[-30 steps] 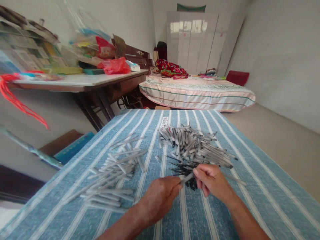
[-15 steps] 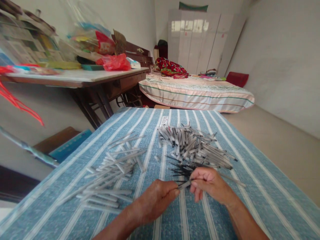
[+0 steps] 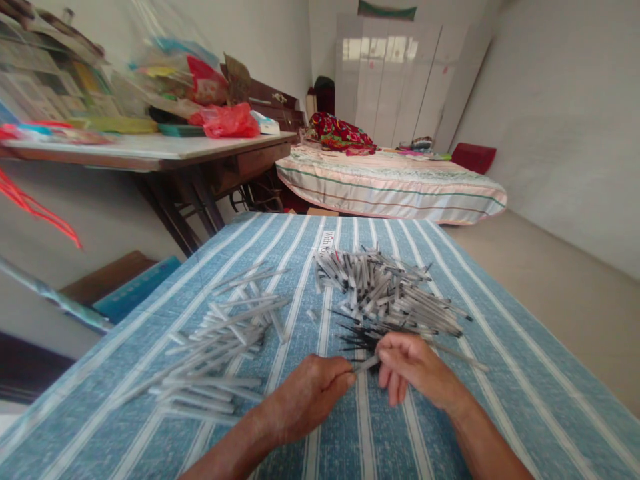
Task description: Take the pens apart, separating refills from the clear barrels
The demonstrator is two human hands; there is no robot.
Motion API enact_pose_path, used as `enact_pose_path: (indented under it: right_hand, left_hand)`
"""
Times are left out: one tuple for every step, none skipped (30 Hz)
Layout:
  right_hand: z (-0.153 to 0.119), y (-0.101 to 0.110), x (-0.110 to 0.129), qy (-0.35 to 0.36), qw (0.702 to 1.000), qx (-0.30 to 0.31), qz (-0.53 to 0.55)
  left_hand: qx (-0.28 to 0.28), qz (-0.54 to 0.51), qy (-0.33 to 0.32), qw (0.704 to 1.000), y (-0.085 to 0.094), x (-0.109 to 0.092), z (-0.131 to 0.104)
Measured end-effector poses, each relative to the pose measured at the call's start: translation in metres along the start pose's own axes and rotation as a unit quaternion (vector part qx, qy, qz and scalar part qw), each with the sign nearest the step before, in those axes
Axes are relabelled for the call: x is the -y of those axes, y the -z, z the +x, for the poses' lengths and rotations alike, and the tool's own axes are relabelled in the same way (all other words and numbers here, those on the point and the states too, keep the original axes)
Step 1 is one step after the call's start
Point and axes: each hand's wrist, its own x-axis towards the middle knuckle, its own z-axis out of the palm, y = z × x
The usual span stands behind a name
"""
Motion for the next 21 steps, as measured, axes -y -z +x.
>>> enact_pose_path:
  right_hand:
    - [0.0002, -0.0002, -0.0005, -0.005, 1.000, -0.008, -0.011]
    - [0.0001, -0.0001, -0.0009, -0.005, 1.000, -0.012, -0.019]
    - [-0.0003, 0.0003, -0.0010, -0.001, 1.000, -0.010, -0.019]
    - [-0.0009, 0.0008, -0.0010, 0.005, 1.000, -0.001, -0.012]
    - [-0.0015, 0.0015, -0.0007, 0.012, 1.000, 0.010, -0.001]
    - [-0.0021, 0.0021, -0.0003, 0.015, 1.000, 0.020, 0.010]
    - [-0.0025, 0.0025, -0.0002, 0.013, 0.999, 0.027, 0.017]
    - [-0.0026, 0.0026, -0.0003, 0.006, 0.999, 0.029, 0.019]
    - [-0.0025, 0.0024, -0.0008, -0.004, 1.000, 0.026, 0.014]
    - [-0.0021, 0.0020, -0.0014, -0.015, 1.000, 0.018, 0.004]
    - [-0.0017, 0.0016, -0.0020, -0.022, 1.000, 0.010, -0.006]
    - [-0.0013, 0.0014, -0.0024, -0.024, 1.000, 0.002, -0.013]
    - [-0.0011, 0.0014, -0.0024, -0.021, 1.000, -0.002, -0.015]
    - [-0.0011, 0.0017, -0.0021, -0.015, 1.000, 0.002, -0.010]
    - [-0.0012, 0.0022, -0.0015, -0.008, 1.000, 0.010, -0.001]
    - [-0.0014, 0.0028, -0.0010, -0.003, 1.000, 0.021, 0.011]
    - [-0.0015, 0.0032, -0.0006, -0.003, 0.999, 0.029, 0.019]
    - [-0.0014, 0.0034, -0.0007, -0.007, 0.999, 0.034, 0.022]
    - [-0.0012, 0.0032, -0.0011, -0.014, 0.999, 0.034, 0.019]
    - [-0.0009, 0.0026, -0.0019, -0.022, 0.999, 0.027, 0.011]
    - [-0.0006, 0.0019, -0.0028, -0.027, 0.999, 0.019, 0.003]
  left_hand:
    - [0.001, 0.001, 0.001, 1.000, 0.0004, -0.0003, 0.0000]
    - [0.002, 0.002, 0.002, 1.000, 0.0008, -0.0004, 0.0001]
    - [0.004, 0.002, 0.002, 1.000, 0.0012, -0.0004, 0.0001]
    - [0.006, 0.003, 0.003, 1.000, 0.0014, -0.0002, 0.0002]
    - [0.009, 0.002, 0.002, 1.000, 0.0014, 0.0000, 0.0002]
    - [0.010, 0.000, 0.003, 1.000, 0.0014, 0.0002, 0.0003]
    - [0.011, -0.001, 0.003, 1.000, 0.0012, 0.0004, 0.0004]
    - [0.011, -0.002, 0.005, 1.000, 0.0010, 0.0005, 0.0005]
    - [0.008, -0.002, 0.006, 1.000, 0.0007, 0.0007, 0.0006]
    - [0.007, -0.001, 0.007, 1.000, 0.0004, 0.0008, 0.0006]
    - [0.005, -0.001, 0.006, 1.000, 0.0001, 0.0008, 0.0007]
    - [0.005, 0.000, 0.005, 1.000, -0.0002, 0.0009, 0.0009]
    - [0.007, 0.000, 0.004, 1.000, -0.0005, 0.0008, 0.0010]
    - [0.010, -0.001, 0.003, 1.000, -0.0006, 0.0008, 0.0013]
    - [0.013, -0.002, 0.003, 1.000, -0.0007, 0.0006, 0.0015]
    - [0.015, -0.002, 0.003, 1.000, -0.0005, 0.0003, 0.0018]
    - [0.015, -0.003, 0.004, 1.000, -0.0003, 0.0000, 0.0020]
    - [0.013, -0.004, 0.005, 1.000, 0.0001, -0.0003, 0.0020]
    - [0.012, -0.004, 0.005, 1.000, 0.0005, -0.0005, 0.0020]
    - [0.010, -0.004, 0.005, 1.000, 0.0009, -0.0007, 0.0019]
    - [0.010, -0.004, 0.004, 1.000, 0.0012, -0.0008, 0.0017]
